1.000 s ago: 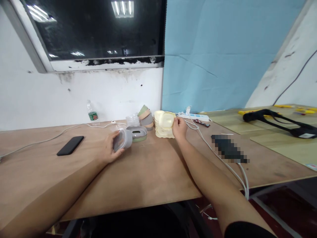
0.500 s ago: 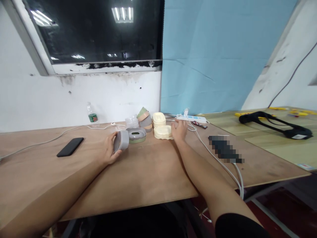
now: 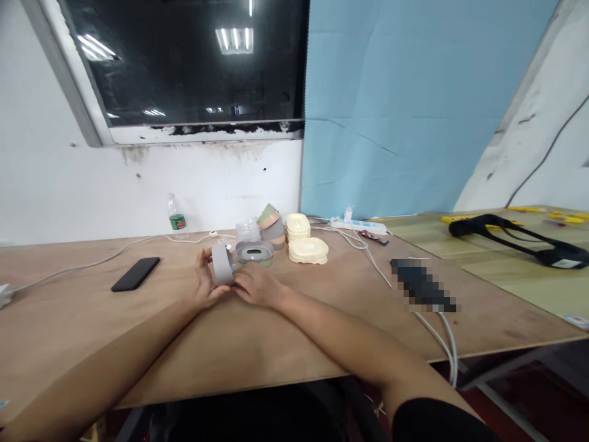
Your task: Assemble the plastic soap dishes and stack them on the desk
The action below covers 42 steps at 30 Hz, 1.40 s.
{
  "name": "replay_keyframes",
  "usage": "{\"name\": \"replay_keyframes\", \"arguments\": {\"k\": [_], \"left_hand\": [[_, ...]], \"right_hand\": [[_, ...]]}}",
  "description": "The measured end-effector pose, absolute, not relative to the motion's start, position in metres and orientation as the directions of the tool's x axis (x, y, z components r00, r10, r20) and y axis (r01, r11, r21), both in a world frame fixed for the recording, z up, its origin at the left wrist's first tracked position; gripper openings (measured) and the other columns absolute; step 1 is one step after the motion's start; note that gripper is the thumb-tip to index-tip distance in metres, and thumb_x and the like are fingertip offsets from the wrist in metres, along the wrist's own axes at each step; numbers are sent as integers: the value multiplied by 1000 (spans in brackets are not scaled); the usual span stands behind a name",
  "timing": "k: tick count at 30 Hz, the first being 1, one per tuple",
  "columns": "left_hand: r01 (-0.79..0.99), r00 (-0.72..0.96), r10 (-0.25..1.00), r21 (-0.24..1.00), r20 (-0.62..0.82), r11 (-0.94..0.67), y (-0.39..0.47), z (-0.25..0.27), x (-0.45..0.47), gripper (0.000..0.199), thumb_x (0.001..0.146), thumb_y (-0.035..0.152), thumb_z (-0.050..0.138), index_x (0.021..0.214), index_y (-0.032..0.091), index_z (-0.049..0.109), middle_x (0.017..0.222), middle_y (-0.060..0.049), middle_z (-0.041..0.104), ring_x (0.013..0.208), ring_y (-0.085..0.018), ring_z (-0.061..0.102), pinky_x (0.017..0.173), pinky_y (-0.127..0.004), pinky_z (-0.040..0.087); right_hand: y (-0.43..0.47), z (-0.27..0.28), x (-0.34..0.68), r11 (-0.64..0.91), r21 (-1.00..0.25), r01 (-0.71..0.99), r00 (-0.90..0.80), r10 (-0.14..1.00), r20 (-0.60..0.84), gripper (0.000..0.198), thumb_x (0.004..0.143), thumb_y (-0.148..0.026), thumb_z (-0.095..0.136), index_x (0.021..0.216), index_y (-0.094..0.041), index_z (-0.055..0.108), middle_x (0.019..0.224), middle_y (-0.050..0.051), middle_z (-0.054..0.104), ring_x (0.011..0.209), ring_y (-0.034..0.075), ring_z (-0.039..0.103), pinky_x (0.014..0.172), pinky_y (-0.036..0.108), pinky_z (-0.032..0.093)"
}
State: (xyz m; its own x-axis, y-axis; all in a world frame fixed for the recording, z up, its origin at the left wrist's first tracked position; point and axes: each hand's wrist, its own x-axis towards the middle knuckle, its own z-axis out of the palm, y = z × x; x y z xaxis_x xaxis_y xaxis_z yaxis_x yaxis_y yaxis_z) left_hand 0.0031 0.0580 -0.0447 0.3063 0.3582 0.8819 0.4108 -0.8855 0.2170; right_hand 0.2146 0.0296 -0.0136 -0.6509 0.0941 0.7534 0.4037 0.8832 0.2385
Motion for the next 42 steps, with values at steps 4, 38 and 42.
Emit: {"name": "replay_keyframes", "arguments": {"k": [4,38,42], "left_hand": [[528,300,430,227,852,-818,50,-39,7,103,85,55,60,152,18,-9,153,-22,22,138,-35,33,108,-48,36],[837,501,844,142,191,-528,54,-29,4,63,90,62,38,132,17,53,139,-15,51,126,-32,49,106,-49,38],[841,491,850,149,193,-520,52,-27,5,63,90,62,38,132,17,54,141,-15,50,126,-32,50,106,-48,38]], "right_hand": [[38,-11,225,872,239,427,-600,76,797,29,90,-13,46,116,-17,58,87,8,63,87,21,55,82,38,45],[63,-11,255,660,-274,699,-592,750,296,22,87,-31,59,100,-17,71,83,5,71,74,16,62,68,26,43],[61,-8,255,667,-271,694,-603,744,288,23,88,-30,59,101,-16,71,83,6,70,74,16,62,69,26,43]]}}
